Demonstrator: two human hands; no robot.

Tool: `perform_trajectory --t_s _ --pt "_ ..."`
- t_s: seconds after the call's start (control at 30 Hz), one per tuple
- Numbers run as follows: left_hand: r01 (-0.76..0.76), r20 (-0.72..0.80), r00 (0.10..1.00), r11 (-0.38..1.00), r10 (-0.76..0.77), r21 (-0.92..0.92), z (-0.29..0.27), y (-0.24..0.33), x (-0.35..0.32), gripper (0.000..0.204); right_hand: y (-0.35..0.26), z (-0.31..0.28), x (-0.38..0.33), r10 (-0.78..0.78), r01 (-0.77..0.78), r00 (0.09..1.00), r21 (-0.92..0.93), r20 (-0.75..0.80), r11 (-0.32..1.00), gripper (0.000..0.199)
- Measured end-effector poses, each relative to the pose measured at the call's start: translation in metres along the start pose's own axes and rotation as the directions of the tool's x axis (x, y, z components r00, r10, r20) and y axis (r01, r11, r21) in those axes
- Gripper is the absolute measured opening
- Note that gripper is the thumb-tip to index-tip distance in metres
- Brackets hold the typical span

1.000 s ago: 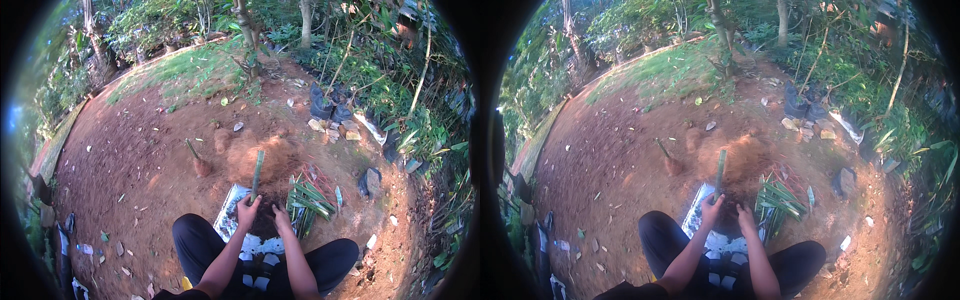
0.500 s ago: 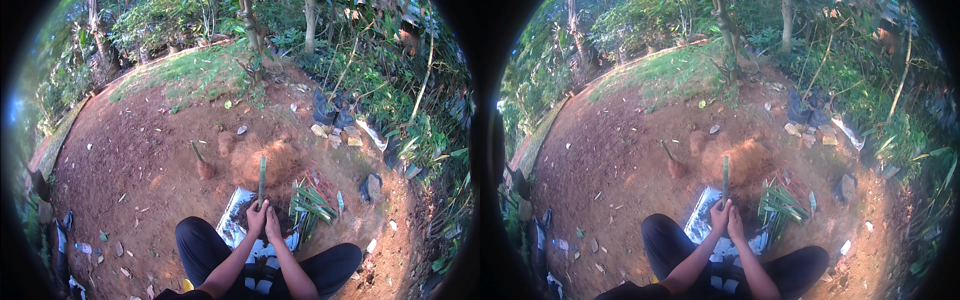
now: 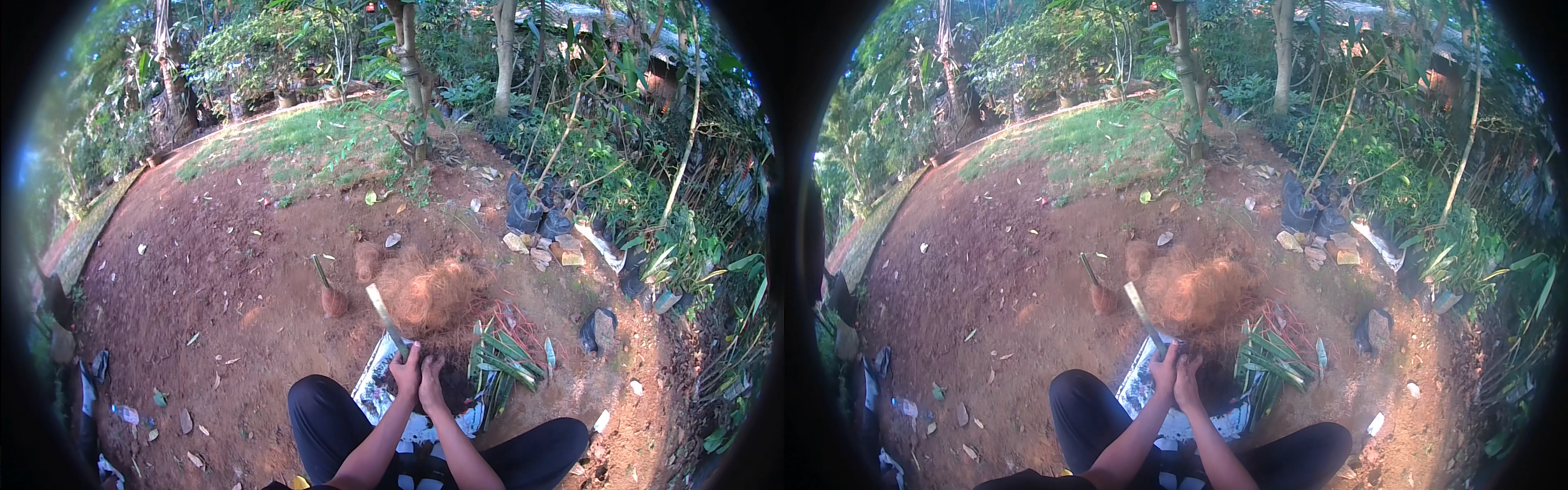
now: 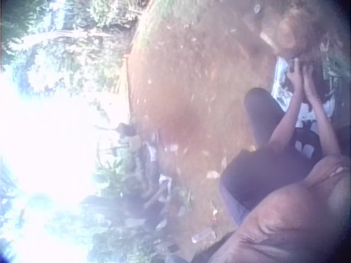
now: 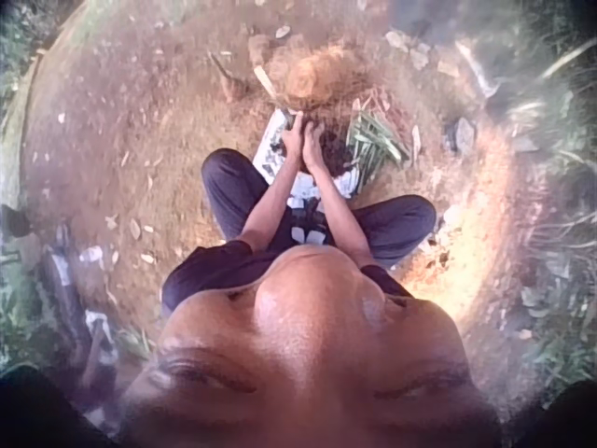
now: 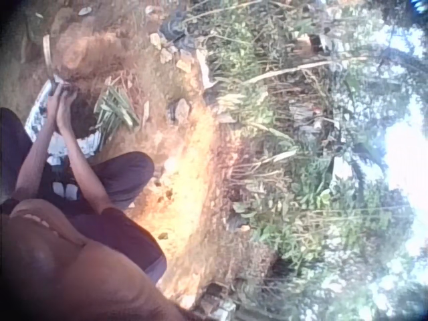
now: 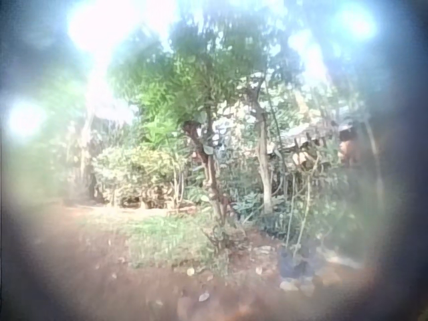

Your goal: The person sits on the ground and packs soil around a green plant cutting placed in a white bag. They repeatedly add soil and press it down by hand to secure the cutting.

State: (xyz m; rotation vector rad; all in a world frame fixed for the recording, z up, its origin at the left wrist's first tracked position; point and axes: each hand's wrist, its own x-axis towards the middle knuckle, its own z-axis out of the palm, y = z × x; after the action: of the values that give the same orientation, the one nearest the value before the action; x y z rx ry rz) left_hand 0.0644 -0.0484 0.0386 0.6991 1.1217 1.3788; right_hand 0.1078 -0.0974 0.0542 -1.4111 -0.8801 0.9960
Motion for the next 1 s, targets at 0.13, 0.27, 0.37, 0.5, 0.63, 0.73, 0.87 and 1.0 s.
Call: perform_trajectory --t_s 0.13,0.27,0.37,0.5,0.63,0.73,0.87,1.0 --pt "0.149 0.064 0.989 0.901 -0.135 -0.407 -0.007 0.005 0.016 0.019 0.009 0.001 0.002 0.000 0.000 1.000 0.022 -0.002 1.000 0.076" --pt "0.243 0.038 0.967 0.865 -0.252 -0.438 -0.010 -0.001 0.019 0.019 0.030 -0.003 0.007 0.074 -0.060 0.996 0.266 -0.045 0.962 0.072" --pt "0.213 0.020 0.975 0.908 -0.221 -0.362 -0.009 -0.007 0.019 0.021 0.042 -0.016 0.014 0.125 -0.088 0.990 0.419 -0.061 0.904 0.070" --pt "0.196 0.017 0.980 0.959 -0.197 -0.203 -0.008 -0.009 0.021 0.023 0.043 -0.027 0.033 0.118 -0.082 0.989 0.321 -0.092 0.944 0.082" --pt "0.091 0.025 0.996 0.995 -0.090 -0.043 0.000 -0.015 0.009 0.029 0.027 -0.022 0.053 0.001 0.036 0.990 0.263 -0.141 0.964 0.073" --pt "-0.058 0.152 0.988 0.986 0.034 0.154 0.002 -0.021 0.004 0.037 0.012 -0.013 0.060 -0.087 0.100 0.992 0.147 -0.097 0.984 0.066" --pt "-0.332 0.345 0.900 0.933 0.268 0.141 0.000 -0.024 0.003 0.057 0.005 -0.014 0.058 -0.127 0.126 0.992 0.028 0.024 0.992 0.059" --pt "-0.396 0.414 0.859 0.902 0.299 0.170 0.003 -0.018 -0.005 0.072 0.013 -0.024 0.056 -0.023 0.018 0.997 0.064 0.077 0.998 0.054"
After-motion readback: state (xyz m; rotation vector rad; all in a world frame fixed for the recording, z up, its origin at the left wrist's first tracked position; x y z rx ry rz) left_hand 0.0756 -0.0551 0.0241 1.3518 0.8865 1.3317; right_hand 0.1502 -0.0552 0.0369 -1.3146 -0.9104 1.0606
